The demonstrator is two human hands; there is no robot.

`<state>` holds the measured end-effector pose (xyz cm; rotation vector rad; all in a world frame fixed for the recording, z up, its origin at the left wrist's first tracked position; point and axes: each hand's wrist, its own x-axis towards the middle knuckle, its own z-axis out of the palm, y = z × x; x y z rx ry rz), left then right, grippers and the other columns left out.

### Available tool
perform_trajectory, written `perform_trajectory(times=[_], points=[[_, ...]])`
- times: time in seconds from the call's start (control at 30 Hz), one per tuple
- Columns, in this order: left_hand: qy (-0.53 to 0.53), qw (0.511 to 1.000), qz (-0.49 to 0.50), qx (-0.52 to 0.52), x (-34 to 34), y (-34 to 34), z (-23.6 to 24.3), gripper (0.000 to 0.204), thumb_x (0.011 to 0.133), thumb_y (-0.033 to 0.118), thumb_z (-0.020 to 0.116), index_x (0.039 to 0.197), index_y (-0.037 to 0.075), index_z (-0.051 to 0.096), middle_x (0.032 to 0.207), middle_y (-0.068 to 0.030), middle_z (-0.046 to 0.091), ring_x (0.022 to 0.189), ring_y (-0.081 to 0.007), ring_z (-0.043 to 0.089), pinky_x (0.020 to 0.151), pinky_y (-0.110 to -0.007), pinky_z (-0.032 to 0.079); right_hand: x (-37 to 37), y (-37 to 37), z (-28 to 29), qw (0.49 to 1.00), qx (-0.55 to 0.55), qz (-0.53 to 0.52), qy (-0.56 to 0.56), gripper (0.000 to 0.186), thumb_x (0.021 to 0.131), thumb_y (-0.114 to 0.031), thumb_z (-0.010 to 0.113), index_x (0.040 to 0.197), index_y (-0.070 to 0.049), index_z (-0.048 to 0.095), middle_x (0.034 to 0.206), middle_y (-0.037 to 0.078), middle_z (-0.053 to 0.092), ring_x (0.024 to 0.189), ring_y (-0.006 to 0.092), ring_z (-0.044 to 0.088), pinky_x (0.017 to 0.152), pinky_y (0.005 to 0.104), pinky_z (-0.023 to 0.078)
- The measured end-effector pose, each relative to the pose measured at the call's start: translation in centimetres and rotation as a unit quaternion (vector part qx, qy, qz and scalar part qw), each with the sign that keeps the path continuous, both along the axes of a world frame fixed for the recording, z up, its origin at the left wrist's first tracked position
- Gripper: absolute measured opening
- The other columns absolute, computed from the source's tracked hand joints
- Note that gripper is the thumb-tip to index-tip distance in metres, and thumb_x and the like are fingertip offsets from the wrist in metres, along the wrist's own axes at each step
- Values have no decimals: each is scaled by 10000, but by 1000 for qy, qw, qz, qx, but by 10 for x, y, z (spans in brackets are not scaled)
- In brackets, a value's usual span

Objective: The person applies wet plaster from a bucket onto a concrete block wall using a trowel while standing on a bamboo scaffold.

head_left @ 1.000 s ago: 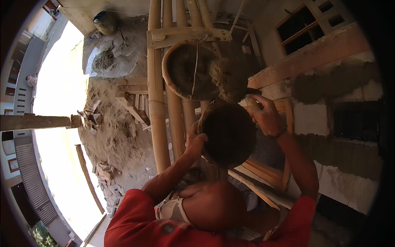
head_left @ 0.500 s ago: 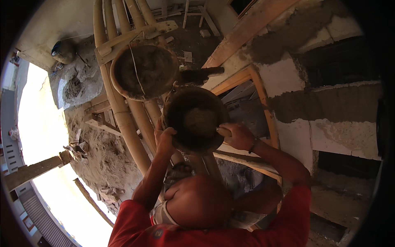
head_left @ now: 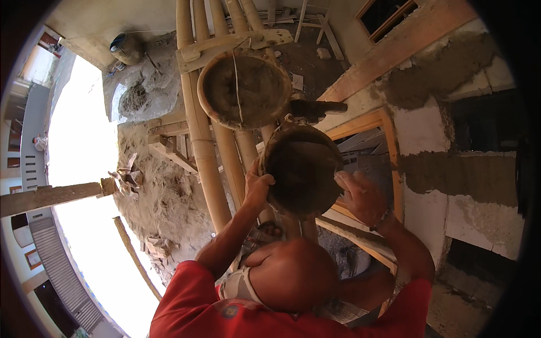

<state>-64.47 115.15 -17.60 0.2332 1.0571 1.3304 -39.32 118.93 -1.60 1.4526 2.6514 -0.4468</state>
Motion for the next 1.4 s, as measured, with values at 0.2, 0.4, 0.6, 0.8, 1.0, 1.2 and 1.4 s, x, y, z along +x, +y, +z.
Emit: perform_trajectory(times=[0.2,0.4,0.6,0.8,1.0,1.2,1.4], points=[[73,997,-21,-10,-2,0,-9,716,625,-85,507,1335,1,510,1120,-126,646,981,-227,644,879,-317,526,-47,103,25,980,183,73,20,365,852,-51,599,1210,-113,566,926,134,603,770,330,638,679,440,530],[91,995,-39,-4,0,-3,-5,681,640,-27,544,1321,-3,524,1129,-112,639,1016,-214,619,923,-298,480,-126,217,-5,932,318,156,-74,249,871,-120,591,1119,-121,610,899,128,624,799,295,664,651,392,545],[184,980,-69,-42,-1,-8,-14,682,668,37,581,1347,22,514,1161,-145,641,1087,-247,606,978,-342,454,-175,254,-28,932,290,188,-112,185,880,-127,569,1041,-88,649,838,131,661,777,308,688,658,409,559],[214,975,-64,-9,-6,-10,-28,711,663,63,603,1366,38,499,1203,-172,635,1142,-286,596,1012,-372,438,-189,241,-54,970,144,172,-96,151,878,-104,548,977,-65,655,887,187,673,808,364,686,702,486,558],[174,983,-63,-14,0,-6,-23,721,668,76,605,1377,25,487,1239,-190,614,1180,-306,577,1040,-379,419,-186,257,-80,992,4,124,7,284,813,-157,627,1073,-58,682,965,193,696,924,385,670,818,471,537],[235,967,-88,-41,-9,-3,3,714,676,85,603,1376,17,484,1242,-216,603,1194,-334,565,1047,-385,409,-200,228,-75,990,-124,60,28,389,813,-195,692,1178,-65,674,1051,188,696,955,342,671,829,427,526],[248,966,-68,-10,-7,-11,-12,711,679,83,598,1376,4,483,1240,-206,611,1184,-316,574,1034,-381,418,-206,210,-62,916,-367,-90,136,379,868,-122,677,1232,-23,642,728,61,618,547,122,559,514,311,476]])
